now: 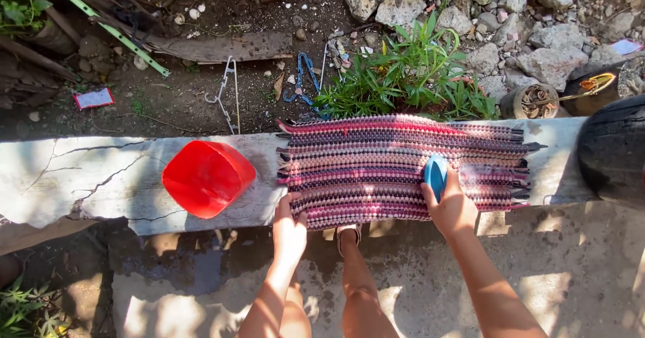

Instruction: Scrubbing a small striped mat with a brush and soapy water.

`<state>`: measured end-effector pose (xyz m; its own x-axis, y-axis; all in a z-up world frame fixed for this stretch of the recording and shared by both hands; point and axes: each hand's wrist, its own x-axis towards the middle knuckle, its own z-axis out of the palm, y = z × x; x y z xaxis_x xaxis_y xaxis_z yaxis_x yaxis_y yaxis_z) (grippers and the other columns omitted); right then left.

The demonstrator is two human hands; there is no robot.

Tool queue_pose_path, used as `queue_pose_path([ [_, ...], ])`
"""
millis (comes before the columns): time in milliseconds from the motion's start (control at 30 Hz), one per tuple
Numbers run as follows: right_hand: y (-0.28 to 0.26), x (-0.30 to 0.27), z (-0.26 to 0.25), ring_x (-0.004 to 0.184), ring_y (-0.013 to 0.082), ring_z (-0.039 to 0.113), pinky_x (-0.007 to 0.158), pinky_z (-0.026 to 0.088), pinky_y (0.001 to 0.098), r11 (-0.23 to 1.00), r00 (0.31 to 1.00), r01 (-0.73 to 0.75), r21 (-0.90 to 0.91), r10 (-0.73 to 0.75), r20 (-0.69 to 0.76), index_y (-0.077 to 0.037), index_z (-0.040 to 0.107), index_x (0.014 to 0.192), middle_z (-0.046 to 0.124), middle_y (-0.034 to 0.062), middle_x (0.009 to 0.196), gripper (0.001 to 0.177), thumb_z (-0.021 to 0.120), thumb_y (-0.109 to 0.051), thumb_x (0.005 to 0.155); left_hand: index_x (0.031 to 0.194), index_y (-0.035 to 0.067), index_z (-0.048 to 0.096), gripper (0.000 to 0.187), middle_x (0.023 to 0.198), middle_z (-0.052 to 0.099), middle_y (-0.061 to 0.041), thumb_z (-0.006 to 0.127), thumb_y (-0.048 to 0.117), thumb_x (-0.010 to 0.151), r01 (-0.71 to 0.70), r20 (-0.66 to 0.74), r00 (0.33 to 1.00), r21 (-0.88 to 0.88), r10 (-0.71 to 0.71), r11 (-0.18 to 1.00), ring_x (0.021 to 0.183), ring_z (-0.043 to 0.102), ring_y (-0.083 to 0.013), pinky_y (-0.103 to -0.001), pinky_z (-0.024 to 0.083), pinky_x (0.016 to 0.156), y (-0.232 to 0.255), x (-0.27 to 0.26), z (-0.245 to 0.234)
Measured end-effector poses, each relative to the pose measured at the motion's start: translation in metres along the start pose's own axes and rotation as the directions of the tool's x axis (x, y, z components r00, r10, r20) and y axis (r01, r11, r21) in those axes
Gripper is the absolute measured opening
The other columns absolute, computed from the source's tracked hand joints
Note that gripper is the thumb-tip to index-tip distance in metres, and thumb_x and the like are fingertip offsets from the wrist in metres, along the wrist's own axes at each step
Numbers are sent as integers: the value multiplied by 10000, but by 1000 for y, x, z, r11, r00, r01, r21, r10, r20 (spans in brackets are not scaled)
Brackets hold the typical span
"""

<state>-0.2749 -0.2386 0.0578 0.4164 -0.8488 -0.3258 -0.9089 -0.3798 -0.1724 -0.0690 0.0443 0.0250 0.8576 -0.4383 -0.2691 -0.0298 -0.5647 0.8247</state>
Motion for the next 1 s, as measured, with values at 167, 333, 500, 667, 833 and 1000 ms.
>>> queue_pose_path([
  [167, -20, -16, -9, 751, 440, 720, 650, 556, 545, 1000, 1000, 5, -19, -5, -22, -200, 431, 1486, 740, 175, 869, 685, 671, -487, 912, 1232, 77, 582, 449, 1171, 653, -182, 679, -21, 806, 105, 95, 989, 58, -110, 993, 1100, 624, -347, -451, 488, 972, 18, -4, -17],
  [333, -110, -26, -6, 722, 364, 744, 570, 584, 494, 991, 990, 67, 116, -52, -129, -252, 447, 1483, 757, 114, 965, 593, 649, -439, 958, 1140, 65, 614, 457, 1473, 508, -205, 722, 120, 699, -55, -23, 997, 468, 75, 882, 1309, 479, -367, -568, 347, 1053, 34, 16, -8],
  [500, -229, -30, 10, 691, 348, 742, 615, 584, 461, 977, 956, 148, 152, -180, 230, -223, 370, 1541, 769, 139, 901, 680, 656, -431, 961, 1610, 3, 233, 630, 1712, 151, -192, 465, 165, 1047, -273, 173, 959, 326, 226, 905, 1594, 49, -293, -559, 9, 1273, 9, 72, 27],
  [667, -179, -10, 18, 643, 367, 731, 562, 572, 473, 878, 902, 426, 219, -429, -38, -162, 432, 1490, 760, 171, 893, 632, 658, -397, 949, 1639, 115, 83, 694, 1727, -40, -112, 378, 327, 1048, -114, 286, 956, 569, -66, 815, 1585, -82, -271, -539, -72, 1238, 22, 87, 15],
  [833, -23, 38, 10, 686, 287, 734, 497, 575, 361, 952, 987, 153, 264, -131, -97, -24, 364, 1421, 683, 147, 939, 539, 571, -385, 1079, 1647, 142, 54, 697, 1723, -96, -76, 309, 426, 1063, -114, 300, 951, 568, -76, 815, 1576, -139, -257, -517, -107, 1235, 17, 89, 14],
  [1000, -83, 26, 11, 606, 273, 709, 419, 575, 393, 914, 984, -86, 396, 140, -109, -90, 408, 1450, 709, 181, 880, 656, 609, -468, 953, 1642, 131, 39, 724, 1721, -121, -100, 303, 466, 1057, -115, 332, 936, 605, -118, 788, 1572, -168, -296, -563, -126, 1216, 15, 91, 18],
])
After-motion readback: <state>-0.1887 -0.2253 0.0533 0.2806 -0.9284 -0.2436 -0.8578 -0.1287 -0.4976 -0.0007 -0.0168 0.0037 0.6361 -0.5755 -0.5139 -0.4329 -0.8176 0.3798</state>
